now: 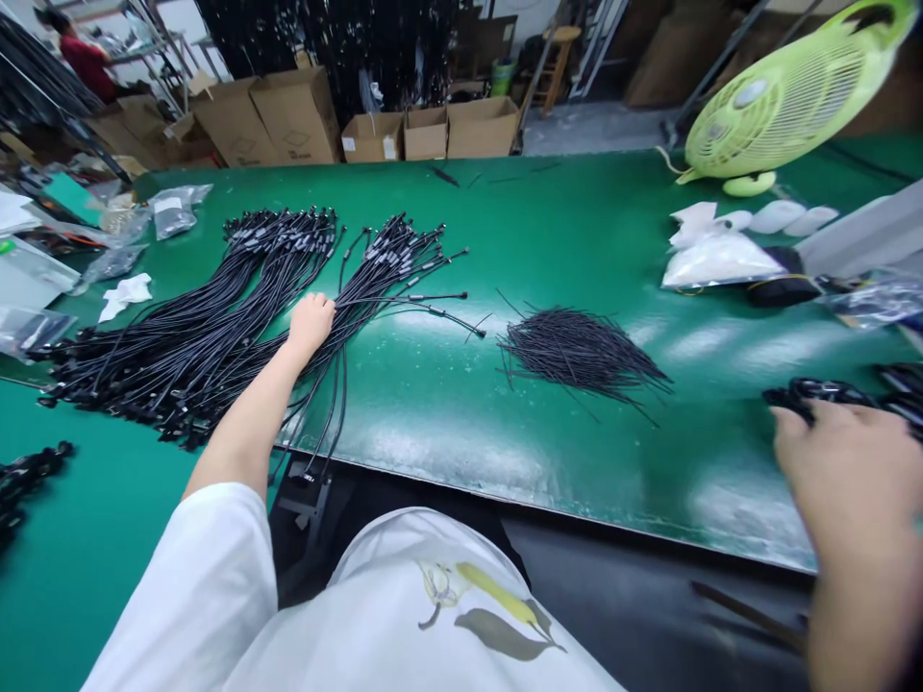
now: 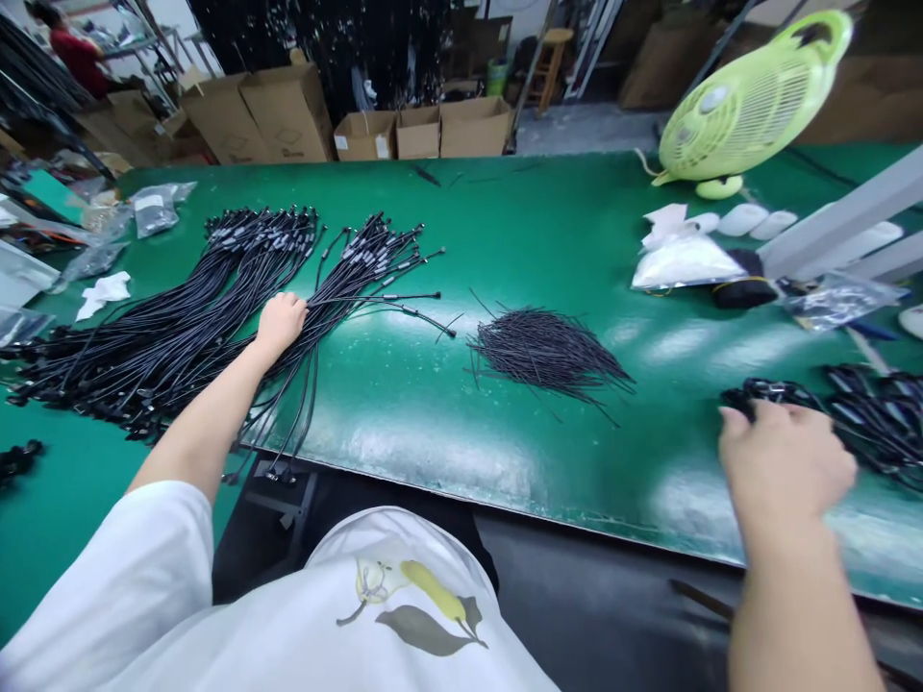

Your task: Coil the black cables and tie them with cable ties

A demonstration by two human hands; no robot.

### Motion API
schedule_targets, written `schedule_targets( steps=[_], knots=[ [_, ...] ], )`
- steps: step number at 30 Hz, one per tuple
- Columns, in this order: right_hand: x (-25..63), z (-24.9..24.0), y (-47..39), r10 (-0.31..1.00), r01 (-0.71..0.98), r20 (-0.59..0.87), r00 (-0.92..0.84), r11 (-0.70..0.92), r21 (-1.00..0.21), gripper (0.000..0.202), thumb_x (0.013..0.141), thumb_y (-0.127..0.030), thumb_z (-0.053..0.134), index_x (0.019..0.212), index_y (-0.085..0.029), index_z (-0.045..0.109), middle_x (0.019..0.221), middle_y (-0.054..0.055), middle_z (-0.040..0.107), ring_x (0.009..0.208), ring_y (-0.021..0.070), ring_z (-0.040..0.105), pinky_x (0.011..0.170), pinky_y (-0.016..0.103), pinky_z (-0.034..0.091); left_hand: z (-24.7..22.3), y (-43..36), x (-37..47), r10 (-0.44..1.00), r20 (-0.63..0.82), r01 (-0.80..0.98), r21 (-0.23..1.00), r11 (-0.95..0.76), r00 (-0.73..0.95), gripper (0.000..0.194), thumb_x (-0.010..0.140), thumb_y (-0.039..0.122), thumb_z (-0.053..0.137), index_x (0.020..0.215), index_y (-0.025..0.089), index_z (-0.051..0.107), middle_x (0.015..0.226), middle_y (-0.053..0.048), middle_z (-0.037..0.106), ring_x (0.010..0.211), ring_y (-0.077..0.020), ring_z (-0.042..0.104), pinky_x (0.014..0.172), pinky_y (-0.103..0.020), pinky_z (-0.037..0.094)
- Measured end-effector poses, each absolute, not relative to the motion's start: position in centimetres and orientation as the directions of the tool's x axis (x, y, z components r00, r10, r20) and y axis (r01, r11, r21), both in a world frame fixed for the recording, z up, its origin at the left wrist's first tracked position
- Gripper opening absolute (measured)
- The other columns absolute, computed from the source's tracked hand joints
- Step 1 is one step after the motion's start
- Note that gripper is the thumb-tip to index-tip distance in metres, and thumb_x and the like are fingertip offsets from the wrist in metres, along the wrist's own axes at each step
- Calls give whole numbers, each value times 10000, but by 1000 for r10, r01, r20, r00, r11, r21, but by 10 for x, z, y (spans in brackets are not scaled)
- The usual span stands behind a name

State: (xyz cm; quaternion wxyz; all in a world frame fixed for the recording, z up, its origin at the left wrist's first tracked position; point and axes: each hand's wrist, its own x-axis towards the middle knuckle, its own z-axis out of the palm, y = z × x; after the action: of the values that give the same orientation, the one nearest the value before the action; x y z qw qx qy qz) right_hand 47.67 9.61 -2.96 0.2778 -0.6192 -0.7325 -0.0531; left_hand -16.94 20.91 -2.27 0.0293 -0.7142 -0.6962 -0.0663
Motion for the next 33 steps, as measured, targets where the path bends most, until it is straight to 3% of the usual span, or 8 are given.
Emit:
schedule_targets(
  steps=[3, 10, 13, 18, 23, 25, 30, 33],
  knots=[
    [422, -18, 103, 898, 972, 440, -4, 107, -210, 442, 970, -493, 315, 1155, -256, 639, 965, 194, 624, 958, 373, 601, 722, 506, 458, -13, 199, -169, 974, 226, 996, 81, -43, 24, 298, 974, 296, 300, 1005, 145, 556, 1130, -175, 555, 1092, -297, 455, 955, -421, 318],
    [176, 7, 160, 723, 689, 434, -537, 673, -269, 582, 873, -308, 620, 1386, -113, 425, 1409, 210, 454, 1306, 316, 427, 1005, 457, 410, 20, 117, -141, 912, 341, 898, 290, -332, 227, 271, 963, 308, 328, 1022, 194, 566, 992, -105, 614, 921, -230, 583, 865, -349, 444],
    [115, 24, 195, 751, 694, 232, -619, 660, -288, 294, 910, -185, 527, 1195, -153, 592, 1157, 144, 646, 1081, 265, 591, 873, 376, 451, 45, 83, -148, 922, 312, 882, 334, -333, 230, 279, 953, 339, 381, 1062, 202, 599, 994, -73, 661, 916, -213, 614, 869, -323, 451],
    [141, 85, 251, 881, 889, 351, -319, 406, -212, 525, 1018, -331, 163, 1220, -78, 577, 970, 112, 636, 996, 229, 620, 750, 294, 373, 75, 65, -236, 981, 191, 918, 392, -59, -18, 237, 917, 320, 473, 977, 188, 661, 955, -35, 691, 886, -189, 604, 826, -282, 434],
    [202, 104, 236, 873, 873, 108, -476, 455, 178, 285, 937, -432, 527, 1015, -176, 626, 887, 98, 669, 728, 209, 593, 548, 264, 297, 82, 73, -306, 886, 221, 682, 719, 134, -407, 164, 892, 199, 530, 767, 138, 616, 617, 40, 513, 608, -89, 430, 610, -198, 343],
    [210, 87, 210, 855, 837, -4, -518, 508, 204, 257, 934, -406, 538, 1025, -174, 601, 880, 93, 679, 681, 202, 589, 509, 260, 250, 81, 83, -299, 863, 168, 510, 852, 116, -477, 221, 923, 211, 501, 733, 122, 572, 548, 56, 413, 534, -69, 354, 541, -187, 299],
    [194, 50, 134, 756, 749, -118, -644, 654, 106, 198, 946, -284, 482, 921, -133, 608, 783, 95, 675, 625, 179, 598, 493, 267, 230, 67, 92, -200, 991, -62, 130, 988, 78, -120, 261, 890, 329, 576, 1013, 105, 630, 665, 21, 488, 514, -68, 402, 450, -187, 277],
    [169, 66, 100, 552, 568, -168, -817, 821, -63, 189, 952, -275, 483, 889, -161, 620, 803, 51, 680, 650, 142, 600, 515, 253, 240, 57, 74, -124, 991, 42, 141, 988, -60, 131, 324, 869, 347, 613, 1144, 177, 645, 953, -55, 617, 822, -138, 582, 652, -217, 441]
  ],
)
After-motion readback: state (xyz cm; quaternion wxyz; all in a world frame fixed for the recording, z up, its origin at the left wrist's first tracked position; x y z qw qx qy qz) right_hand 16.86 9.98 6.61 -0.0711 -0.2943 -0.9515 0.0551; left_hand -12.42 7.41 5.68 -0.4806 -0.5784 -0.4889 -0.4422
